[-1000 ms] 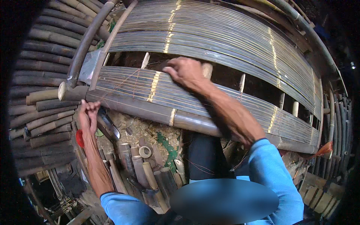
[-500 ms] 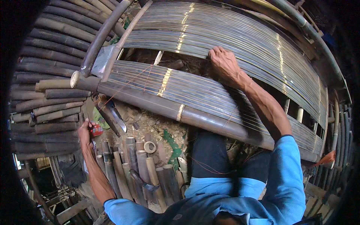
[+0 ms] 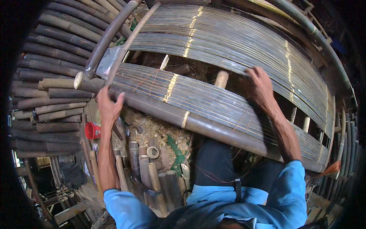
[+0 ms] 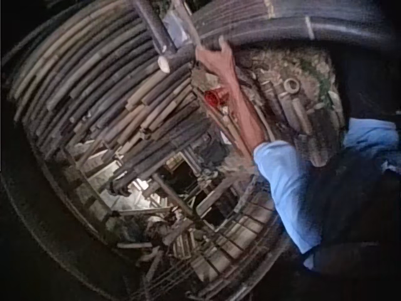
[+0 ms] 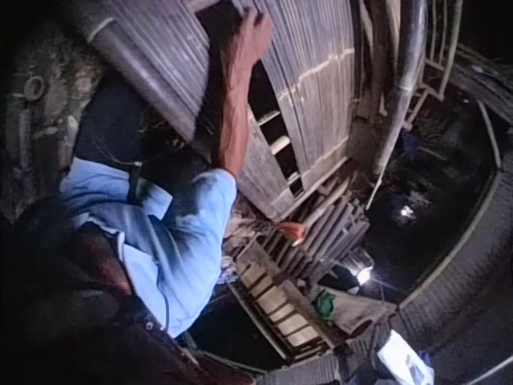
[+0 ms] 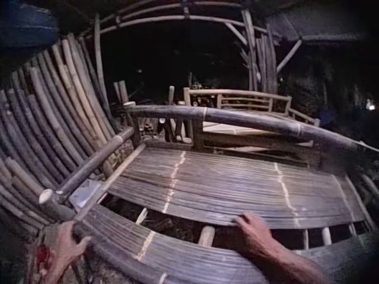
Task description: The person weaves thin bamboo strips through a curved frame using thin wire to secure them in place.
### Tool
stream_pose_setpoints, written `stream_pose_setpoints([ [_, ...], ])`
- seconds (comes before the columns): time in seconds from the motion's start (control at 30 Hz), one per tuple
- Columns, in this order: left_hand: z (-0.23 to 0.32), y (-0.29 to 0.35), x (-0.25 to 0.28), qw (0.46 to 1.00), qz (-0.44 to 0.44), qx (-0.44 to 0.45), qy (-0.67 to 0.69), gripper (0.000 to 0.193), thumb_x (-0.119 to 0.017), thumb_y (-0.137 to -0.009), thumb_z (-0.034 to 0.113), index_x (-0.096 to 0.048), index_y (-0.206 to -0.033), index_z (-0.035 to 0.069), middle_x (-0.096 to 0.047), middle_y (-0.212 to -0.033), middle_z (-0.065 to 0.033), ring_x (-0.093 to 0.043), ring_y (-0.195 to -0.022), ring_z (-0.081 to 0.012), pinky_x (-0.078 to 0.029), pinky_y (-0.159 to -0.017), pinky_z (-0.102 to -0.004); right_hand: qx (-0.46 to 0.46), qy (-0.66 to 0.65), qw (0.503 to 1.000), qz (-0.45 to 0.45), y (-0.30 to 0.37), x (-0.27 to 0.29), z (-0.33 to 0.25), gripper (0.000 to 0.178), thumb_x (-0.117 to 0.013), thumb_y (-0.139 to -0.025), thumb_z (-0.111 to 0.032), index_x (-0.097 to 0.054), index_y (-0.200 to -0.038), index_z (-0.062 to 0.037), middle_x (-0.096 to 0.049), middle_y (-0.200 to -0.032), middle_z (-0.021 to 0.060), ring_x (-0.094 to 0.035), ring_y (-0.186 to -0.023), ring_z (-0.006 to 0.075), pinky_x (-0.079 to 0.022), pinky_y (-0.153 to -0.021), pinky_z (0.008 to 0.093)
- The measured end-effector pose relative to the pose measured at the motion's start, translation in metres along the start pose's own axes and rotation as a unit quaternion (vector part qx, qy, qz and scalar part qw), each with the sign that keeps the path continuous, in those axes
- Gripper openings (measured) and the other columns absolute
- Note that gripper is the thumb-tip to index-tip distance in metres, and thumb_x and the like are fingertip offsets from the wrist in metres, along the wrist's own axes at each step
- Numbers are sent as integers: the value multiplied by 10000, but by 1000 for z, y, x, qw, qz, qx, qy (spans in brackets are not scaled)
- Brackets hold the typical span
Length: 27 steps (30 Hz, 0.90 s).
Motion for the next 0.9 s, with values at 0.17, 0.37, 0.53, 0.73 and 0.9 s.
stream_pose_setpoints([
  [0.17, 67, -62, -89, 988, -2, -101, 118, 712, -745, -863, 353, -484, -1394, -43, -538, -1368, -255, -511, -1288, -400, -381, -1118, -468, -17, 31, 999, -4, 42, 31, 28, 326, -799, -813, -261, -629, -1008, -64, -586, -956, 130, -584, -904, 338, -493, -756, 430],
  [0.37, 74, -95, -161, 992, 11, -38, 117, 738, -685, -906, 431, -457, -1419, -48, -516, -1400, -249, -483, -1323, -396, -347, -1120, -501, 11, 12, 995, -95, 27, 29, 36, 302, -789, -796, -254, -590, -940, -78, -595, -914, 117, -600, -881, 335, -496, -729, 445],
  [0.53, 79, -92, -159, 995, -9, -52, 90, 769, -674, -914, 457, -422, -1470, -11, -493, -1447, -225, -447, -1362, -387, -346, -1111, -495, -20, 41, 993, -111, 10, 18, 29, 320, -762, -795, -252, -577, -992, -80, -620, -943, 116, -629, -918, 337, -511, -778, 445],
  [0.73, 74, -95, -169, 994, -1, -109, 20, 742, -636, -929, 495, -438, -1507, 74, -405, -1548, -213, -343, -1449, -392, -290, -1144, -533, 44, 98, 992, -74, -20, -13, 7, 251, -661, -815, -143, -555, -1035, -87, -628, -980, 103, -643, -943, 335, -523, -792, 438],
  [0.9, 76, -100, -169, 992, 9, -118, 36, 668, -646, -912, 496, -537, -1405, 59, -476, -1455, -208, -420, -1369, -393, -309, -1115, -526, -53, -1, 979, -199, -15, 12, 5, 223, -602, -828, -71, -553, -1045, -63, -620, -993, 149, -652, -912, 342, -514, -748, 442],
])
Point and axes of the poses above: each hand's wrist, its own y-axis away from the middle knuckle, its own x-axis out of the back of the hand, z = x × y, the point moved 2 cm from there along -y, towards the middle knuckle
